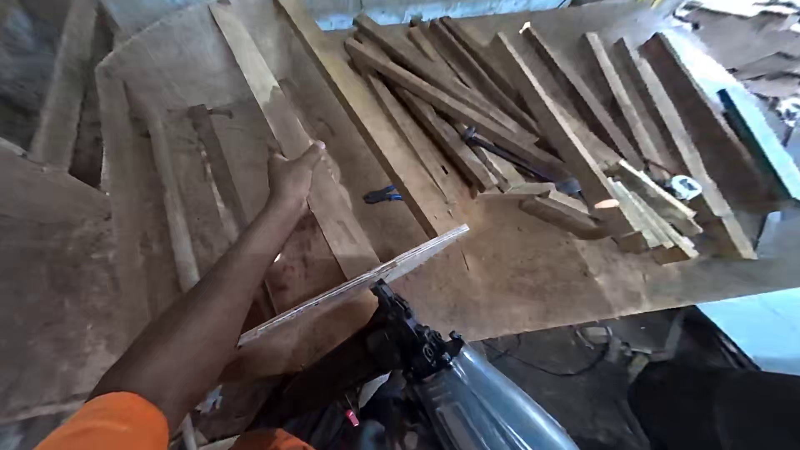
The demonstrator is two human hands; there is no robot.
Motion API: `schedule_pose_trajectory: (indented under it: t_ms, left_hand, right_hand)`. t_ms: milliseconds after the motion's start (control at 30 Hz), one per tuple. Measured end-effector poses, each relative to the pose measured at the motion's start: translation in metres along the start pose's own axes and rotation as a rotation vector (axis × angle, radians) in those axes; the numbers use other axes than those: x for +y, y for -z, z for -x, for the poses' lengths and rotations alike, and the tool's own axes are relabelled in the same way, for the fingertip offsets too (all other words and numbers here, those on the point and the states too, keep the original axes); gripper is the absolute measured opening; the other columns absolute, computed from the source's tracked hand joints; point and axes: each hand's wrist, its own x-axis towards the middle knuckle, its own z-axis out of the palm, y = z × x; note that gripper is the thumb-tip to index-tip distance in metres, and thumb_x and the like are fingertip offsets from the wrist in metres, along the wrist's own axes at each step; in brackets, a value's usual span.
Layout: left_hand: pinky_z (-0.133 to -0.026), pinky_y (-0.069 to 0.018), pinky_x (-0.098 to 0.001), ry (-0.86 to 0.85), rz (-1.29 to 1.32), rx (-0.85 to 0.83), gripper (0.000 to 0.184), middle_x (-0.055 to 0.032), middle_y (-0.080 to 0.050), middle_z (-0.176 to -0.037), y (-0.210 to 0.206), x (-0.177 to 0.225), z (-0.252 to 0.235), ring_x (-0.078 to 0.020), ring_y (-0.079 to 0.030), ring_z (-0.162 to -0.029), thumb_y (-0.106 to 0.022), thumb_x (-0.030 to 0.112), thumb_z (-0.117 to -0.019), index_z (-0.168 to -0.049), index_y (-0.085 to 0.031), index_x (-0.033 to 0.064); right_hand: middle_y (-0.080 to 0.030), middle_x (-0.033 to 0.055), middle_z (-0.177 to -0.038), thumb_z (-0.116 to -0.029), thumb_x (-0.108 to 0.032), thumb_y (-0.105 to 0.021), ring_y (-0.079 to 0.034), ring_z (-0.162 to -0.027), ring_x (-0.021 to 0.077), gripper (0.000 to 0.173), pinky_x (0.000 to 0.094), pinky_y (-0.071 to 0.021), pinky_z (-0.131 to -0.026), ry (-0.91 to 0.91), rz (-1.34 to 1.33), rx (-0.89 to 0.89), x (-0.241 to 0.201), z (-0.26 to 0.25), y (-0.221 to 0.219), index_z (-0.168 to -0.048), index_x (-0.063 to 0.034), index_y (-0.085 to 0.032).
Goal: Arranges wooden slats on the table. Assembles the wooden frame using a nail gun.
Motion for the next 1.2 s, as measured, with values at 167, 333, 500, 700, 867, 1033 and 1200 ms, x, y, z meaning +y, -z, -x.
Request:
schedule_pose_trajectory:
  t_ms: [167,333,500,700,867,1033,1200]
  left_hand:
    - [-0.076,-0.0662,-0.0391,0.004,0.02,-0.007,0.06,-0.0163,-0.072,-0.103,0.001,-0.001,0.001,-0.0246,-0.075,-0.083,-0.077,0.022,-0.0933,-0.137,-0.045,-0.0032]
    - [-0.079,-0.0658,-0.0411,0.017,0.03,0.006,0.072,-0.0179,-0.071,-0.108,0.001,-0.004,-0.003,-0.0255,-0.075,-0.088,-0.08,0.023,-0.0913,-0.144,-0.037,-0.002]
    - [-0.076,-0.0658,-0.0385,0.002,0.059,-0.011,0.057,-0.0161,-0.071,-0.102,0.0,-0.003,-0.002,-0.024,-0.074,-0.082,-0.077,0.019,-0.0929,-0.136,-0.047,-0.0036]
    - [-0.077,-0.0658,-0.0384,0.012,0.011,0.0,0.058,-0.0153,-0.073,-0.101,0.001,-0.004,-0.003,-0.0235,-0.076,-0.084,-0.078,0.023,-0.0926,-0.134,-0.048,-0.0035]
    - [-0.079,-0.0657,-0.0405,0.014,0.014,0.007,0.066,-0.0169,-0.072,-0.107,0.002,-0.006,-0.004,-0.0247,-0.075,-0.088,-0.079,0.022,-0.0911,-0.14,-0.043,-0.0032]
    - [-0.076,-0.0658,-0.039,0.003,0.029,0.006,0.061,-0.0158,-0.073,-0.102,-0.001,-0.002,-0.001,-0.024,-0.075,-0.084,-0.078,0.02,-0.0919,-0.137,-0.045,-0.0036]
    - [-0.078,-0.0655,-0.0395,-0.005,0.022,0.008,0.058,-0.0155,-0.072,-0.103,0.0,-0.001,-0.002,-0.0241,-0.075,-0.085,-0.078,0.02,-0.0922,-0.135,-0.048,-0.0033]
  right_hand:
    - [-0.073,-0.0028,-0.084,-0.0926,-0.018,-0.066,-0.069,-0.077,0.0074,0.01,0.0292,-0.0585,-0.075,0.122,-0.101,-0.166,0.06,-0.002,0.057,-0.095,-0.0149,-0.075]
    - [-0.073,-0.0029,-0.083,-0.0901,-0.014,-0.066,-0.068,-0.076,0.0063,0.012,0.0272,-0.0575,-0.075,0.106,-0.118,-0.185,0.043,-0.007,0.049,-0.096,-0.0158,-0.076]
    - [-0.075,-0.0065,-0.082,-0.0894,-0.016,-0.069,-0.069,-0.078,0.0028,0.008,0.0232,-0.0581,-0.077,0.082,-0.017,-0.116,0.039,-0.006,0.041,-0.09,-0.0189,-0.076]
    - [-0.07,-0.0035,-0.08,-0.0917,-0.021,-0.069,-0.066,-0.073,0.0061,0.014,0.0278,-0.0564,-0.073,0.102,-0.023,-0.23,0.069,-0.015,0.069,-0.103,-0.0145,-0.073]
    - [-0.07,-0.0023,-0.08,-0.093,-0.023,-0.069,-0.067,-0.074,0.0075,0.012,0.0285,-0.0571,-0.074,0.129,0.006,-0.222,0.066,-0.009,0.077,-0.1,-0.0141,-0.074]
    - [-0.071,-0.0059,-0.079,-0.089,-0.021,-0.072,-0.067,-0.076,0.0036,0.004,0.0237,-0.0563,-0.074,0.1,-0.046,-0.185,0.052,-0.008,0.058,-0.09,-0.0176,-0.075]
    - [-0.07,-0.0016,-0.077,-0.0896,-0.015,-0.069,-0.066,-0.074,0.0082,0.005,0.0294,-0.0568,-0.074,0.13,0.013,-0.191,0.069,-0.019,0.062,-0.09,-0.0137,-0.073]
